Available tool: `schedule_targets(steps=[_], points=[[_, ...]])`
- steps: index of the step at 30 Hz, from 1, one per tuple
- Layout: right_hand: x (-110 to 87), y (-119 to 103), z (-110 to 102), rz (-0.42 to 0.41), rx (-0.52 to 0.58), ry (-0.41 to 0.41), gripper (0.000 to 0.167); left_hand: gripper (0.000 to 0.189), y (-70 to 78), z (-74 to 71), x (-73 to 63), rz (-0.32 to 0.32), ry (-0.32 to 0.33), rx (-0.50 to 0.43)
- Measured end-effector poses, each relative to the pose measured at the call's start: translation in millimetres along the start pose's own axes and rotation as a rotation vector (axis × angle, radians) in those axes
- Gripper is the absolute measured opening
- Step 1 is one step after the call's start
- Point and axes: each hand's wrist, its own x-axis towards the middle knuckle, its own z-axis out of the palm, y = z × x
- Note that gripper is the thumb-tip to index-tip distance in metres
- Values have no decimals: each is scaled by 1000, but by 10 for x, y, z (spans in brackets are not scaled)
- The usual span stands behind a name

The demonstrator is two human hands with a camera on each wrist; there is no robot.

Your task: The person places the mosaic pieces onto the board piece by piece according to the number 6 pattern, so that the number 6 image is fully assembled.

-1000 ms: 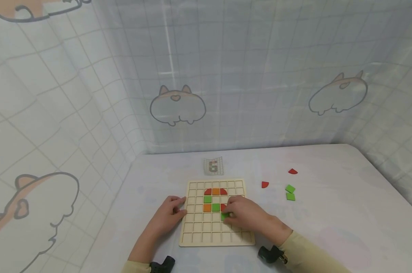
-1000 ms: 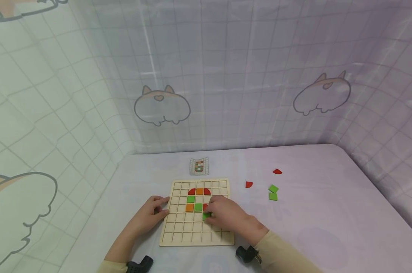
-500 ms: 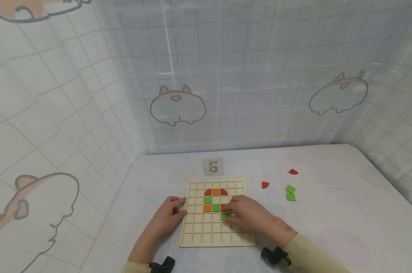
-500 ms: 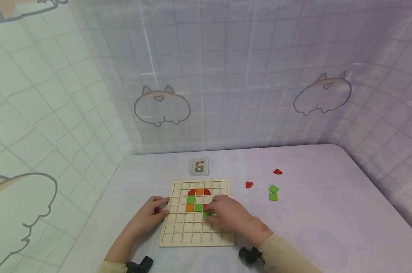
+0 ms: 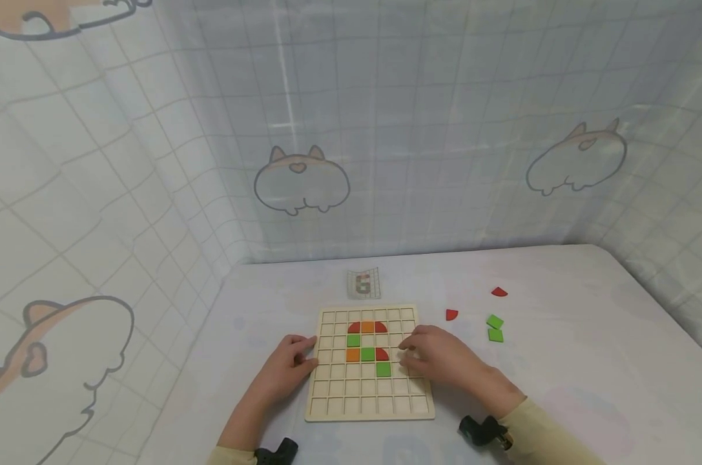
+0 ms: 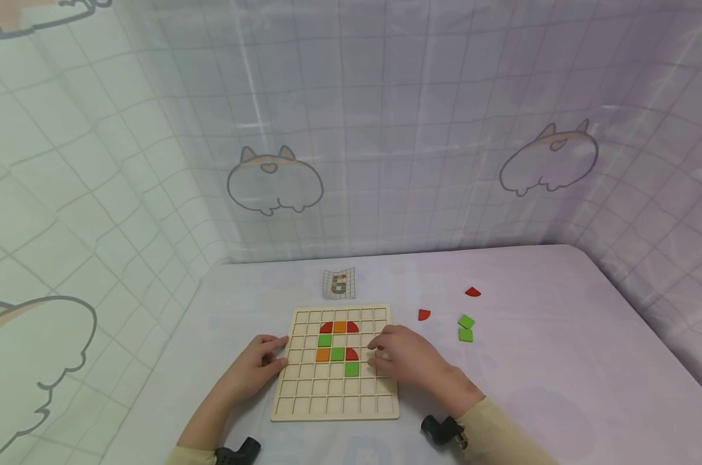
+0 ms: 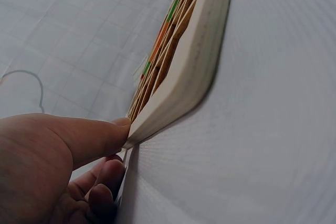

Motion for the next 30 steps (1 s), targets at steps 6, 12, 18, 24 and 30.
schedule_targets(steps=[6,12,18,24,30], points=[[-33,94,-60,45,10,19,26,51,-20,1,-8,31,5,5],[-71,207,-165,121,16,48,27,51,-16,1,-6,34,3,-2],[-78,403,-269,89,-15,108,26,51,-6,5,-4,27,1,-2],[-80,605,-356,68,-54,139,26,50,-13,-3,-4,28,-1,-9],[-81,796,-460,78,-64,129,19,51,-20,1,-3,27,1,-1]])
